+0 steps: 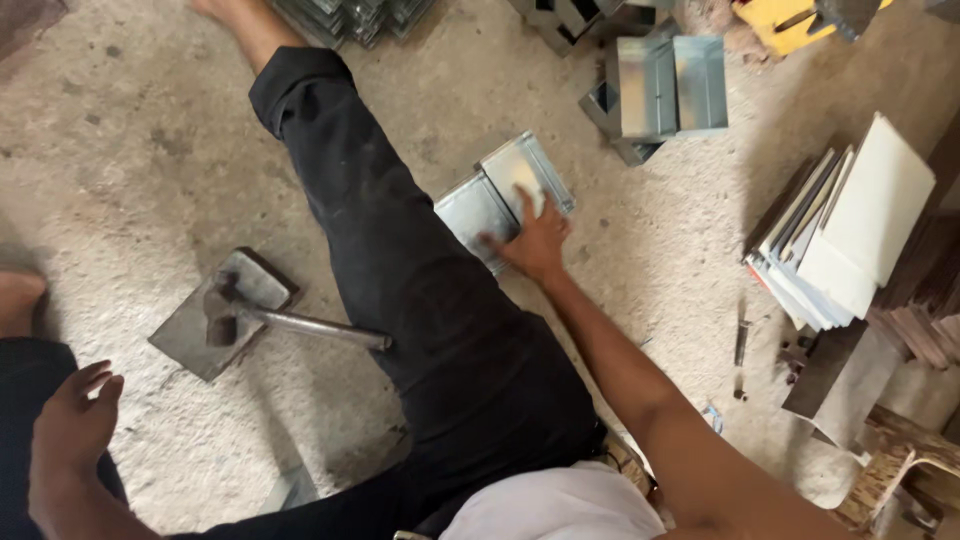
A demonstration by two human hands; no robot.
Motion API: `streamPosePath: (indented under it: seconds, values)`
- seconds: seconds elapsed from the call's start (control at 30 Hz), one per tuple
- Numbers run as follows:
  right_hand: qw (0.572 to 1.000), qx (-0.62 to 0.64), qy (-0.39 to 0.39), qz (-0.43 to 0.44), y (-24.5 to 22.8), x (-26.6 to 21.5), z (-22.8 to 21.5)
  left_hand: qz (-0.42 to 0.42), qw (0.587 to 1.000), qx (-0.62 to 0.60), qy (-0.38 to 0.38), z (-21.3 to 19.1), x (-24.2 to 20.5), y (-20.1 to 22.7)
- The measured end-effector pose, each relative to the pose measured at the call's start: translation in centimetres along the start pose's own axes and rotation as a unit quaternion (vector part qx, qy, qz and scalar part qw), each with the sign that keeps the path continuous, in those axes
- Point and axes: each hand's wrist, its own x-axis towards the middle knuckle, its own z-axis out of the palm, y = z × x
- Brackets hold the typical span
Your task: The person sits on the floor and repeatedly hammers small metal frames to flatten or shape them. They pick up frames from a pile, place them on a metal block, strike them with a hammer, and then move the finished pieces to a separate stack.
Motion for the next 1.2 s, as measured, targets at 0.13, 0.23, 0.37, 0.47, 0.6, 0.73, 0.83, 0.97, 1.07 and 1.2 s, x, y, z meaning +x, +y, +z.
streamPosePath:
  seconds: [0.13,0.23,0.37,0.47,0.6,0.73,0.83,0.97,1.07,1.2]
  values:
    - [0.986,-0.01,0.132,0.098,8.2,10.7,-5.2,0.014,1.0,-0.015,-0.001,0.8,1.0,-1.2]
    - [0.974,-0.029,0.1,0.199,14.2,17.2,-10.6,-0.002,1.0,-0.007,-0.005,0.8,1.1,-0.7]
    - [0.977,0.005,-0.001,0.211,17.4,20.4,-13.7,-0.043,0.999,-0.005,-0.005,1.0,0.3,0.6]
    - [0.975,-0.037,0.068,0.209,19.2,21.2,-13.1,-0.046,0.999,0.002,-0.012,1.4,0.6,1.1]
    - [0.988,0.065,0.019,0.141,19.5,20.4,-10.3,-0.035,0.999,0.025,-0.018,2.0,1.1,0.7]
    - [0.991,0.115,0.06,-0.003,17.8,16.7,-6.9,-0.037,0.999,-0.022,-0.014,1.9,0.7,0.4]
    - [0.983,0.173,0.035,0.058,14.6,11.1,-4.4,-0.033,0.999,-0.036,-0.008,1.6,0.0,-0.3]
    - [0.994,0.104,0.041,-0.013,6.5,4.8,-1.0,-0.027,0.999,-0.026,-0.02,1.7,0.6,0.5]
    - [0.989,0.144,0.001,0.025,1.7,2.9,0.4,-0.037,0.999,-0.019,-0.019,1.7,0.3,0.5]
    - [0.974,0.224,0.03,-0.021,0.1,2.8,0.8,-0.036,0.999,-0.025,-0.024,1.5,0.1,0.3]
